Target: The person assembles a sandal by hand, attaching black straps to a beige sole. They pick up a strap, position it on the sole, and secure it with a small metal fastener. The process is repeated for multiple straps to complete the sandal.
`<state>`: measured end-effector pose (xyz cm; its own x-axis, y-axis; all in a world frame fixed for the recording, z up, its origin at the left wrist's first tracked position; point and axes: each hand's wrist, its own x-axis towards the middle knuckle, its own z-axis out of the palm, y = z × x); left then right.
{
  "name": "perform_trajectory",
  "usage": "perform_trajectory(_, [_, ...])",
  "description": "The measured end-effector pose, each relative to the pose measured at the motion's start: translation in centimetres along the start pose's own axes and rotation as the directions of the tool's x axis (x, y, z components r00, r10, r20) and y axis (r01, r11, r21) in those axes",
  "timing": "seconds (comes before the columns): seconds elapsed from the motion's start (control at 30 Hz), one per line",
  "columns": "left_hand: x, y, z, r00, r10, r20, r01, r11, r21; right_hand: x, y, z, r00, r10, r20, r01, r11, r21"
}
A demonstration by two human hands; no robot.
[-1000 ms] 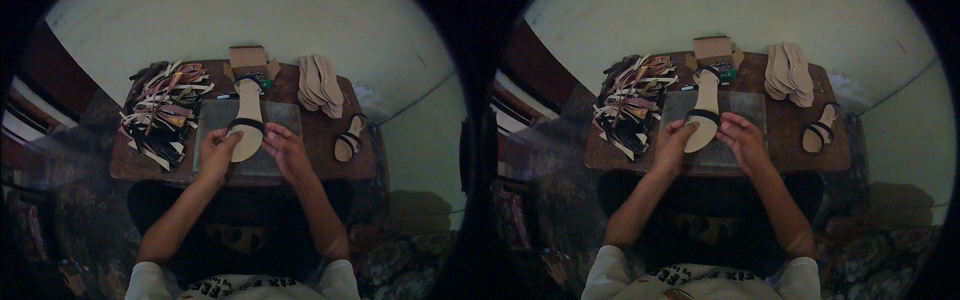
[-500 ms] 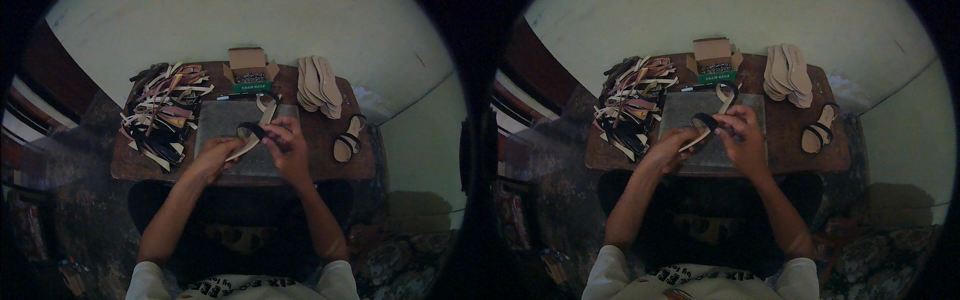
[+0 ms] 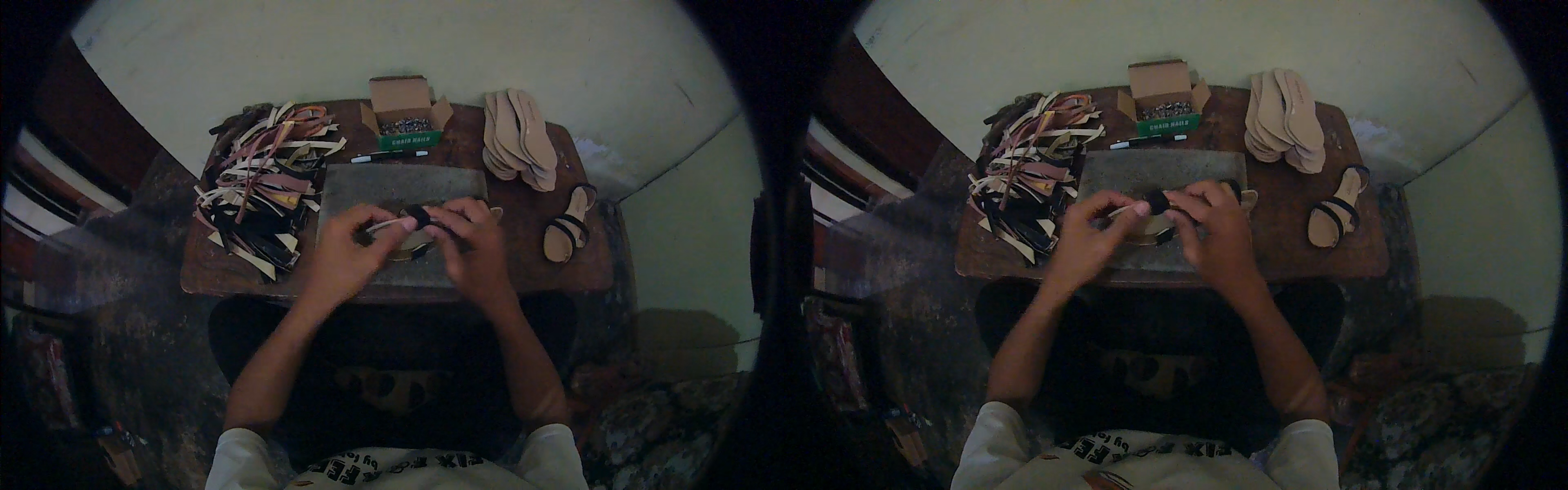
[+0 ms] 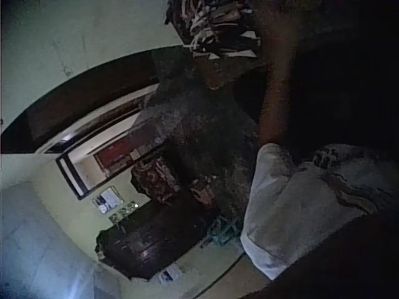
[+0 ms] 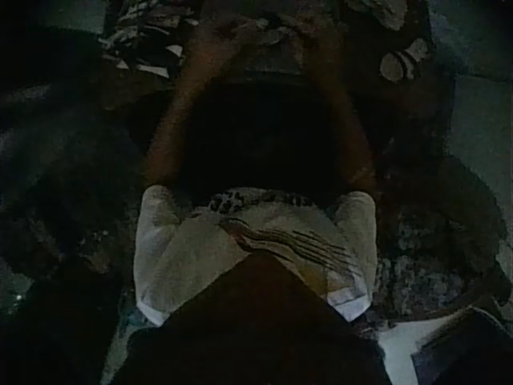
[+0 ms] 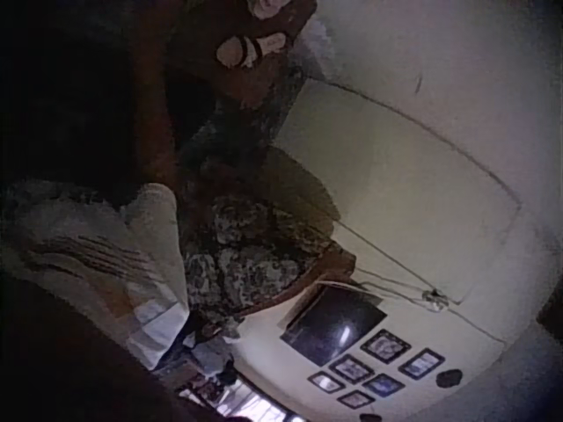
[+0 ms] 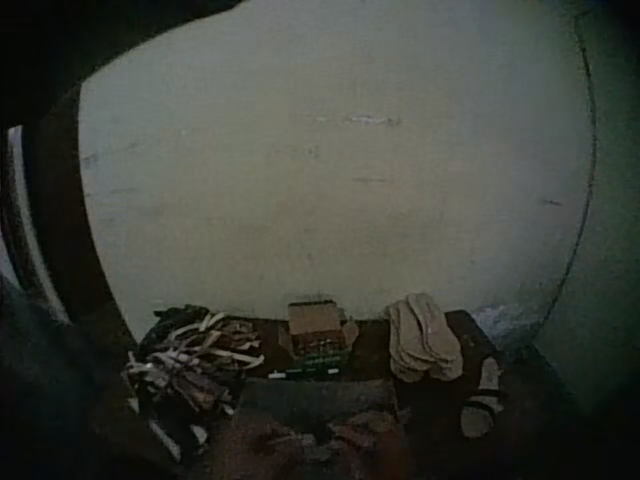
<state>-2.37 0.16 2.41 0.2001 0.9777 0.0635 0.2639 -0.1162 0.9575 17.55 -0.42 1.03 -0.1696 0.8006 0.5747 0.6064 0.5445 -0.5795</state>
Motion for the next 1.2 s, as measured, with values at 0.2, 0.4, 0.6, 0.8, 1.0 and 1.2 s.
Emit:
perform_trajectory(0.2, [-0.2, -1.2, 1.5, 0.995, -0.092, -0.031, 0.089, 0.992, -0.087, -0.2, 0.1, 0.3, 0.998, -0.030, 0.054, 0.030, 1.000, -0.005])
perform_trajectory(0.4, [0.0, -1.9, 1.3, 0.999, -0.042, -0.021, 0.039, 0.990, -0.139, -0.1, -0.2, -0.1, 0.999, -0.029, 0.044, 0.028, 0.999, 0.020])
perform_trajectory(0.6, [0.1, -2.8, 1.5, 0.999, -0.036, 0.027, 0.041, 0.976, -0.214, 0.0, 0.0, -0.1, 0.999, -0.039, -0.002, 0.039, 0.998, 0.053])
perform_trajectory(0.8, [0.2, -2.6, 1.4, 0.997, 0.062, -0.052, -0.068, 0.992, -0.108, 0.2, 0.0, 0.0, 0.998, -0.055, -0.012, 0.055, 0.996, 0.065])
perform_trajectory(1.0, [0.2, -1.9, 1.6, 0.997, 0.048, -0.058, -0.052, 0.996, -0.072, 0.1, 0.1, 0.4, 0.998, 0.034, -0.050, -0.031, 0.997, 0.068])
perform_trajectory(1.2, [0.5, -2.4, 1.7, 0.995, 0.033, -0.095, -0.056, 0.964, -0.259, -0.2, -0.5, 0.4, 0.980, 0.197, 0.009, -0.195, 0.962, 0.189])
